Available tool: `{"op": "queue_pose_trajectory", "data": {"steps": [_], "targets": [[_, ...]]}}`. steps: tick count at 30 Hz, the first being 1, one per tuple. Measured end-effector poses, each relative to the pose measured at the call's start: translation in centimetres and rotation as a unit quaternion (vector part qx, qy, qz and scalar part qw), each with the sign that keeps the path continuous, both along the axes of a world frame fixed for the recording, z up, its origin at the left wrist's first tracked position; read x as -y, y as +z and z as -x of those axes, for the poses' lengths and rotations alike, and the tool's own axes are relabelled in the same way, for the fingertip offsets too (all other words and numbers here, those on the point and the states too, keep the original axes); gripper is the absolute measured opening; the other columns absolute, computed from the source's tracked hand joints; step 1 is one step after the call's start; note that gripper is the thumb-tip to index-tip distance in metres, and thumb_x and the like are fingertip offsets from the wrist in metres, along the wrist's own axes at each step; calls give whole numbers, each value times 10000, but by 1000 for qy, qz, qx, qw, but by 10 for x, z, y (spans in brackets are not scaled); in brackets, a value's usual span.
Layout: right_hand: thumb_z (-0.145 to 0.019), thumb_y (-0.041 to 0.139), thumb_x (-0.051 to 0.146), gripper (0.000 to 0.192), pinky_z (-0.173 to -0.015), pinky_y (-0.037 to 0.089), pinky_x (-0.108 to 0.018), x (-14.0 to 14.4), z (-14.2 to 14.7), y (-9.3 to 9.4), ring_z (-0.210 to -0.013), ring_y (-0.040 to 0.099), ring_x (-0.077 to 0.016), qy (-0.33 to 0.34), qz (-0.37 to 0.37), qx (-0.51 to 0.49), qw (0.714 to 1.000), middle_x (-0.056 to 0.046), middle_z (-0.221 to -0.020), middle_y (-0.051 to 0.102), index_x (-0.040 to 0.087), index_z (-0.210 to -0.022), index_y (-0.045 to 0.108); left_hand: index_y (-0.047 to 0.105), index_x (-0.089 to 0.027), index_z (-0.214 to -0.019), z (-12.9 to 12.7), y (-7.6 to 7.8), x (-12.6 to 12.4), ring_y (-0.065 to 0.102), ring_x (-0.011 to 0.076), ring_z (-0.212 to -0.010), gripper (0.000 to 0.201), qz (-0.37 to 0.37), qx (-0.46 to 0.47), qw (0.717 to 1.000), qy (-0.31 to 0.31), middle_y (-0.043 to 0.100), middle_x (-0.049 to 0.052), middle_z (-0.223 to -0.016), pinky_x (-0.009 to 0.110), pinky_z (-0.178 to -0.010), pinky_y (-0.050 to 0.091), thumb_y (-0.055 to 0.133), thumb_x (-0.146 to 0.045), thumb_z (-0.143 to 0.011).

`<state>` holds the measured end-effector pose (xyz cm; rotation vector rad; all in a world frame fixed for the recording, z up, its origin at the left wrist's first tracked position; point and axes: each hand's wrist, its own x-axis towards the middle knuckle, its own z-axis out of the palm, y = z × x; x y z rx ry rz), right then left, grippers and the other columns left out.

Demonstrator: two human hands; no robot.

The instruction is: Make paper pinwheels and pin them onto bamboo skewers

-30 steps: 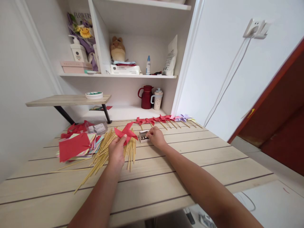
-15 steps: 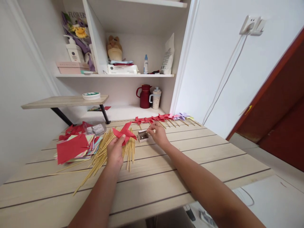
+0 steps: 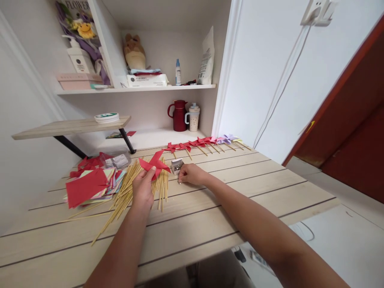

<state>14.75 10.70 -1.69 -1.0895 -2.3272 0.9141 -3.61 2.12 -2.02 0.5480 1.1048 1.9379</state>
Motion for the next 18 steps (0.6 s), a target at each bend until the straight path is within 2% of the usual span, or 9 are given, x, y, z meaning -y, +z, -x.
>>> {"op": "queue_pose_trajectory", "data": {"steps": [6, 12, 18], "targets": [[-759, 731, 114, 103, -688, 448, -256, 7, -1, -13, -753, 660, -175, -16, 5, -23, 1000, -18, -770, 752, 194, -703, 762, 740, -129, -823, -2, 1, 1, 706, 152, -688, 268, 4, 0, 1000, -10, 774, 58, -781, 280, -708, 580, 886, -226, -620], [-831, 684, 126, 111, -819, 477, -277, 18, -13, -24, -888, 643, -177, -29, -29, -79, 996, -54, -962, 709, 189, -814, 774, 752, -123, -815, -3, 0, 0, 702, 146, -699, 275, 1, -8, 1000, -20, 776, 69, -789, 254, -722, 561, 888, -224, -599], [-760, 787, 186, 75, -704, 470, -258, 19, -15, -27, -771, 600, -153, 7, 8, -137, 990, -25, -888, 671, 206, -832, 792, 745, -128, -807, -5, 3, 2, 703, 149, -694, 245, 6, -4, 1000, -18, 772, 60, -775, 263, -722, 564, 877, -210, -618]]}}
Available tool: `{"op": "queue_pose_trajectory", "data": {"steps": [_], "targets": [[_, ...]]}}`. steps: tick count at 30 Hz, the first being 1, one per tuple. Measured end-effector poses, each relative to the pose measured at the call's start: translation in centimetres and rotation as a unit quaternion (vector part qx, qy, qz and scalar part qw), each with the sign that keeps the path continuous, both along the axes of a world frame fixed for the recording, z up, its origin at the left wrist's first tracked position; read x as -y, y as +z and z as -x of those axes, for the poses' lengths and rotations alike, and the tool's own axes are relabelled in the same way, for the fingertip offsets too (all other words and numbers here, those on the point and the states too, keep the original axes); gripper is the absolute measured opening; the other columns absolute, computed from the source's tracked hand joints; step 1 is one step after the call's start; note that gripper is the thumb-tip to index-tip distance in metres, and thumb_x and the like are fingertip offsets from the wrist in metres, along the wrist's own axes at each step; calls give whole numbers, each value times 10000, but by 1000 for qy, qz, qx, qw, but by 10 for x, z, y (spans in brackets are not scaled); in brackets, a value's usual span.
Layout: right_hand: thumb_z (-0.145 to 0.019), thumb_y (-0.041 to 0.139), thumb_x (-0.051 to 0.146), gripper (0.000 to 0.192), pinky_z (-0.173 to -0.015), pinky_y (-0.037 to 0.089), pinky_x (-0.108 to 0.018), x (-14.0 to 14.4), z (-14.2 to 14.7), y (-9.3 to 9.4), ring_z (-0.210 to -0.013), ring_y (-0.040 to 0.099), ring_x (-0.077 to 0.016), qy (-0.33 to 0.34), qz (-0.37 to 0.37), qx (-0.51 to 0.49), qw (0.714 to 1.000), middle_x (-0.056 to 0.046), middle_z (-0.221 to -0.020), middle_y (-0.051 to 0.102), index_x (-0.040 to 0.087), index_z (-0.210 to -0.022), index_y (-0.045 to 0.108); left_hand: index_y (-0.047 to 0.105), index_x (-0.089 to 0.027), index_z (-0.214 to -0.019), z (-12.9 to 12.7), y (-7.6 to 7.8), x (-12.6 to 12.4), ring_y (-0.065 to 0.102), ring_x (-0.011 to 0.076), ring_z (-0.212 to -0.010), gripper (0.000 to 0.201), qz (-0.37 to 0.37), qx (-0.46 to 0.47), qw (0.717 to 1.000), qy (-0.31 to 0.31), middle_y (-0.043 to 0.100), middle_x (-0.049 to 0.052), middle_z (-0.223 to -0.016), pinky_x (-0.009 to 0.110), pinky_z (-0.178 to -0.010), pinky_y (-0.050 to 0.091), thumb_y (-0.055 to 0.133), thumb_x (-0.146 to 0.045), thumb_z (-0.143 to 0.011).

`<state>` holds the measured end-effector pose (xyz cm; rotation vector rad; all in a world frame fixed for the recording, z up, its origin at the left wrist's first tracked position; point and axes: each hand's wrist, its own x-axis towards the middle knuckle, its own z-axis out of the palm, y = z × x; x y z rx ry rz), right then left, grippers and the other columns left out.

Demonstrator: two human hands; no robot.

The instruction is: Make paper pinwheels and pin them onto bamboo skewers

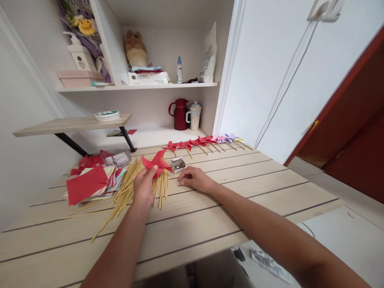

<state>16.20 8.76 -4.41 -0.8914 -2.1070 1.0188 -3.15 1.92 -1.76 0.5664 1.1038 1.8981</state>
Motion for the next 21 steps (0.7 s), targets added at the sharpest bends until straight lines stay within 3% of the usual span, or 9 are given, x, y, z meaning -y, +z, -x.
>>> {"op": "queue_pose_trajectory", "data": {"steps": [5, 11, 18, 21], "targets": [[-776, 789, 244, 48, -729, 482, -264, 2, 3, 4, -796, 634, -170, 4, 16, -1, 1000, -24, -847, 708, 202, -799, 791, 736, -124, -800, -2, 4, 1, 701, 141, -679, 223, 4, 6, 1000, 5, 767, 52, -765, 261, -717, 563, 871, -190, -636], [-794, 720, 143, 82, -795, 478, -260, 5, 4, 11, -842, 650, -166, -8, 17, 57, 998, -39, -895, 720, 181, -742, 772, 736, -123, -806, -1, 4, 1, 699, 139, -674, 231, 6, 2, 1000, 9, 770, 51, -768, 263, -713, 561, 882, -190, -641], [-765, 703, 119, 89, -642, 453, -235, 4, -3, 22, -706, 612, -131, 28, 44, 119, 992, -38, -912, 719, 160, -698, 745, 738, -121, -792, -3, 7, 3, 680, 126, -629, 208, 13, 4, 1000, 14, 762, 43, -735, 241, -660, 541, 874, -169, -643], [-750, 715, 127, 85, -645, 445, -232, 6, -4, 26, -723, 609, -135, 32, 41, 141, 989, -39, -906, 707, 156, -670, 725, 735, -126, -777, -4, 9, 4, 687, 132, -638, 183, 15, 9, 1000, 12, 762, 41, -732, 248, -669, 554, 866, -153, -652]]}}
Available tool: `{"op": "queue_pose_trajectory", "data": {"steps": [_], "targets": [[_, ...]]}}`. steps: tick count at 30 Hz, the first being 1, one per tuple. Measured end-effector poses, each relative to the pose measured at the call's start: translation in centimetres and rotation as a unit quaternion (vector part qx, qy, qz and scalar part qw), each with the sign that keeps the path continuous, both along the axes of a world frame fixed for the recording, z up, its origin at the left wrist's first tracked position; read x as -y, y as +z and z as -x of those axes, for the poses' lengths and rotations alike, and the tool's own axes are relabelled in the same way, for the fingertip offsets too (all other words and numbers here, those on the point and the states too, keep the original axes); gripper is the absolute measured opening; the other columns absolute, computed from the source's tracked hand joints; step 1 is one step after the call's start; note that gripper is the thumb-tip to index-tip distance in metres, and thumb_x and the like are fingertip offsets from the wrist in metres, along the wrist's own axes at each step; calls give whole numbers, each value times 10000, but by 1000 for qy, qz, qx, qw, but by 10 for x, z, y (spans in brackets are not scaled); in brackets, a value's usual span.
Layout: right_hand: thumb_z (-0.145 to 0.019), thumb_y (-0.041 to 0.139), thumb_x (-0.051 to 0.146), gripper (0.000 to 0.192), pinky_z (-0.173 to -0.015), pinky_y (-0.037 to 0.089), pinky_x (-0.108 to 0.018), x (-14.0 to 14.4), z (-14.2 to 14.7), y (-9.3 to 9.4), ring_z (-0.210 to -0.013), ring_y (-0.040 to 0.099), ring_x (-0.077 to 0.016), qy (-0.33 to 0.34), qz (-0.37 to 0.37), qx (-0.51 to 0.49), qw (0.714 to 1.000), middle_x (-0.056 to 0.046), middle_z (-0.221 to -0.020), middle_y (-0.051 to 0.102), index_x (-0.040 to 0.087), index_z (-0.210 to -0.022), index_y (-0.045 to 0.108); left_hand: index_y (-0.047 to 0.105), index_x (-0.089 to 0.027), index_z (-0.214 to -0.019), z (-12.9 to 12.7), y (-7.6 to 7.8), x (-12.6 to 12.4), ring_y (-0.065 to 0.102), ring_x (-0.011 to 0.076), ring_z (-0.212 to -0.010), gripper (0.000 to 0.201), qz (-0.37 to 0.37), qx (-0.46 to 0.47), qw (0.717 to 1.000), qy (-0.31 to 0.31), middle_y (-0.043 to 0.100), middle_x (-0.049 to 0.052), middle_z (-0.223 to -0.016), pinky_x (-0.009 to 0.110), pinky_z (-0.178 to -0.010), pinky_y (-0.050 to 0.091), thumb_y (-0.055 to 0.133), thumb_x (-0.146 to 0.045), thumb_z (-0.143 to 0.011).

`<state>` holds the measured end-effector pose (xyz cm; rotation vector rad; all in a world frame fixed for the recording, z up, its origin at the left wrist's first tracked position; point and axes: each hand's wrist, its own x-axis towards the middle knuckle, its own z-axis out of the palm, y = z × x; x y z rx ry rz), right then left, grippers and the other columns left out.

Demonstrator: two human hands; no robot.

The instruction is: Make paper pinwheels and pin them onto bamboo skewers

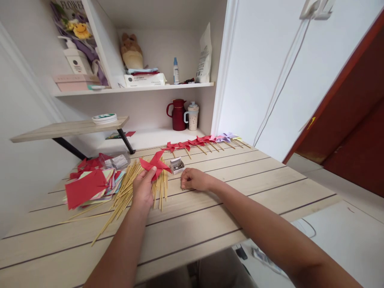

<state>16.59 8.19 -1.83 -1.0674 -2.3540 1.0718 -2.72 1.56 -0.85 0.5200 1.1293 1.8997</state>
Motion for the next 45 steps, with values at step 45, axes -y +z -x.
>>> {"op": "queue_pose_trajectory", "data": {"steps": [45], "targets": [[-850, 647, 263, 151, -586, 380, -240, -3, -8, -4, -620, 537, -129, -27, 7, -27, 999, 2, -720, 689, 188, -833, 777, 770, -117, -802, -2, 0, 0, 698, 143, -691, 259, -24, -20, 998, -48, 787, 74, -804, 238, -689, 541, 894, -200, -590]]}}
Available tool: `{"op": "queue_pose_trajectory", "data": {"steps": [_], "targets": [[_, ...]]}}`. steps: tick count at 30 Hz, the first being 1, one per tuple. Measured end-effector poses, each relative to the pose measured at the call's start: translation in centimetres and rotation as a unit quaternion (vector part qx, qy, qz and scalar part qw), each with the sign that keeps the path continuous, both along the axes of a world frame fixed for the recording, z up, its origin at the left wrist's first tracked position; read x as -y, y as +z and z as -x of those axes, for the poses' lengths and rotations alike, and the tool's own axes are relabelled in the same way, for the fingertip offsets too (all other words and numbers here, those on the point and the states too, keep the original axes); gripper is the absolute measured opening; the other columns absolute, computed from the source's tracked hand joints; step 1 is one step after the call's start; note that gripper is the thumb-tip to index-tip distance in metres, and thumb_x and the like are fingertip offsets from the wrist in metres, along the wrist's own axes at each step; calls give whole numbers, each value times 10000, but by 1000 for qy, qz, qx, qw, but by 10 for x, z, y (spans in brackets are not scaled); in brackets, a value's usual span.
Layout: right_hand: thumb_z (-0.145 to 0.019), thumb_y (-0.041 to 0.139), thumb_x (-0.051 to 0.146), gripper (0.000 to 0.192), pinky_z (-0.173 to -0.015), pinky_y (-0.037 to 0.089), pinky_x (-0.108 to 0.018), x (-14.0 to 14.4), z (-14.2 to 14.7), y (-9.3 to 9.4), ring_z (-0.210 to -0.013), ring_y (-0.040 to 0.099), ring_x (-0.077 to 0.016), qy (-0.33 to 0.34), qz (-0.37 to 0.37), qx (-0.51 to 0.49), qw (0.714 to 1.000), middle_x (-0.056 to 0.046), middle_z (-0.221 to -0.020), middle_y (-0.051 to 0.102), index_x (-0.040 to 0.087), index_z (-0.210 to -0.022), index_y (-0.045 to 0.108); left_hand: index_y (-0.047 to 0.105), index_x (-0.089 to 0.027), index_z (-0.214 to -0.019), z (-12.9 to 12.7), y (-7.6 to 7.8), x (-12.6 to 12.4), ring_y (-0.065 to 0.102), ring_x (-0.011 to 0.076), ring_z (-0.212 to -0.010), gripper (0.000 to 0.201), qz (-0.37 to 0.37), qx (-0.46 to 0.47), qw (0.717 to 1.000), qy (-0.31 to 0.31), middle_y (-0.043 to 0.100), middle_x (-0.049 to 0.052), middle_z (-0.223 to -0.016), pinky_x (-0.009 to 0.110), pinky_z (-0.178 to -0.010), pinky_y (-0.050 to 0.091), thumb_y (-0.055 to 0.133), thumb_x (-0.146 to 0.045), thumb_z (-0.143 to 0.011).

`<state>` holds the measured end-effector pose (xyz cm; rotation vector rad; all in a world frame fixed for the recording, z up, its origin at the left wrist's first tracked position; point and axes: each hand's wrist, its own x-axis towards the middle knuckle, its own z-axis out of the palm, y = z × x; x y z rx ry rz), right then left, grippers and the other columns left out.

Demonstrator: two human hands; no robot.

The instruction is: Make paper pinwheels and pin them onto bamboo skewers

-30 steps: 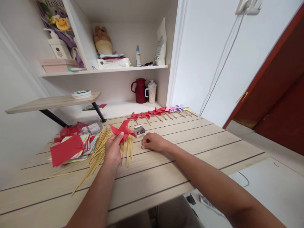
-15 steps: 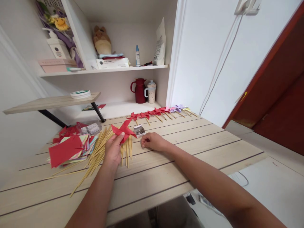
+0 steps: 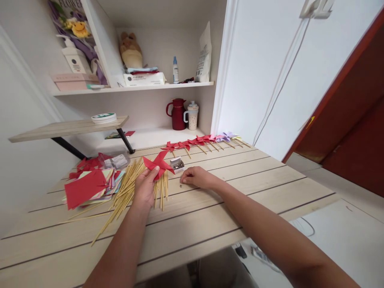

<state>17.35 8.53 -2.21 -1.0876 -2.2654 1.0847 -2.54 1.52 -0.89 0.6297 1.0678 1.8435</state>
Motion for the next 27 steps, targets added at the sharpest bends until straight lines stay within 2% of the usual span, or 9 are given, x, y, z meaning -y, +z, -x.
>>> {"op": "queue_pose_trajectory", "data": {"steps": [5, 8, 12, 27], "targets": [[-796, 736, 363, 174, -600, 382, -245, 1, 2, -1, -674, 557, -142, 2, 12, -15, 1000, 4, -720, 678, 191, -789, 761, 770, -120, -814, -1, 1, 0, 705, 161, -709, 283, -6, -4, 1000, -2, 786, 74, -804, 259, -712, 547, 911, -214, -588], [-723, 778, 268, 105, -597, 396, -236, 2, 3, -2, -669, 574, -136, 14, 32, -24, 999, 12, -723, 682, 187, -785, 752, 772, -111, -819, 0, 0, 0, 704, 153, -715, 286, -7, -4, 1000, -3, 788, 78, -809, 252, -728, 545, 913, -220, -595], [-705, 751, 179, 88, -596, 404, -229, 4, 4, -3, -673, 583, -131, 12, 29, -25, 999, 12, -738, 678, 187, -792, 758, 776, -107, -827, 1, -3, -1, 700, 140, -711, 288, -6, -3, 1000, -2, 791, 72, -809, 235, -723, 543, 912, -220, -599], [-706, 745, 143, 115, -601, 378, -240, 5, 6, -2, -666, 516, -124, 19, 12, -28, 999, 8, -770, 614, 204, -793, 789, 779, -118, -820, 2, -2, 0, 704, 141, -727, 328, -16, -5, 1000, -14, 796, 63, -822, 238, -739, 545, 940, -248, -566]]}}
